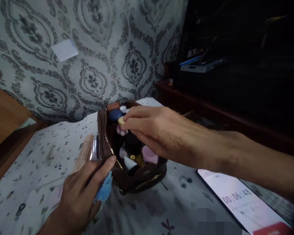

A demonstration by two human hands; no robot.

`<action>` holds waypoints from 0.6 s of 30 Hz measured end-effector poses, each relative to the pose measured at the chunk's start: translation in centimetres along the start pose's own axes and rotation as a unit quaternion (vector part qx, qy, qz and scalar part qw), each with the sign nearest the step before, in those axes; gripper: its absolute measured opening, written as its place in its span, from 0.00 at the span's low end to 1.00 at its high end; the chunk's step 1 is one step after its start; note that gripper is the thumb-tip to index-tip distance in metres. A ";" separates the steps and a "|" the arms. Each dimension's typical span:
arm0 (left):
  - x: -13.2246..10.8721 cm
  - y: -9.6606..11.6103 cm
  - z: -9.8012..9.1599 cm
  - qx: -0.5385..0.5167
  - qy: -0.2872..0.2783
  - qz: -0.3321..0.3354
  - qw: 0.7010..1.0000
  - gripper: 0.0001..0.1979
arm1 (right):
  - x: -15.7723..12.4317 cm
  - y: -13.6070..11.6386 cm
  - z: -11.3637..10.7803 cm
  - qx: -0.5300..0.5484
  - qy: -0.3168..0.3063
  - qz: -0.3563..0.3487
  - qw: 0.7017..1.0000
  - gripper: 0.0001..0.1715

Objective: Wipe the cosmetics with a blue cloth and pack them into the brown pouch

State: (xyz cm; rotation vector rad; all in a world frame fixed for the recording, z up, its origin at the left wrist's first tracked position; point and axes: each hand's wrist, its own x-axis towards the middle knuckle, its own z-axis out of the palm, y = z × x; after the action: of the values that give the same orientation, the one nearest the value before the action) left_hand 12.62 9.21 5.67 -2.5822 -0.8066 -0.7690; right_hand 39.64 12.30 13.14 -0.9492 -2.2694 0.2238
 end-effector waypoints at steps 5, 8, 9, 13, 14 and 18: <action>0.2 -0.1 0.1 -0.024 0.012 0.006 1.000 0.29 | 1.0 0.0 0.9 0.002 -0.114 -0.053 0.992 0.13; 0.0 -0.3 0.2 -0.020 0.013 0.010 1.000 0.30 | 3.3 -0.4 1.3 -0.025 -0.209 -0.073 0.975 0.16; -0.1 -0.3 0.2 -0.019 0.009 0.011 1.000 0.31 | 4.2 -0.6 1.5 -0.045 -0.247 -0.081 0.965 0.18; -0.3 -0.3 0.0 -0.018 -0.003 0.004 1.000 0.32 | 6.4 -0.8 2.8 -0.069 -0.330 -0.098 0.936 0.24; -0.4 -0.3 0.0 -0.019 -0.006 -0.001 1.000 0.33 | 6.5 -0.4 3.4 -0.047 -0.305 -0.092 0.947 0.25; -0.4 -0.2 0.1 -0.024 -0.004 -0.005 1.000 0.34 | 6.4 2.2 6.4 0.013 -0.206 -0.064 0.976 0.24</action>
State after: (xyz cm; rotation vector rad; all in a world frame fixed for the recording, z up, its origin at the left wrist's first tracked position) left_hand 12.30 9.23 5.40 -2.6277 -0.8123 -0.7916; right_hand 33.45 18.86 10.64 -0.7939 -2.6860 0.4266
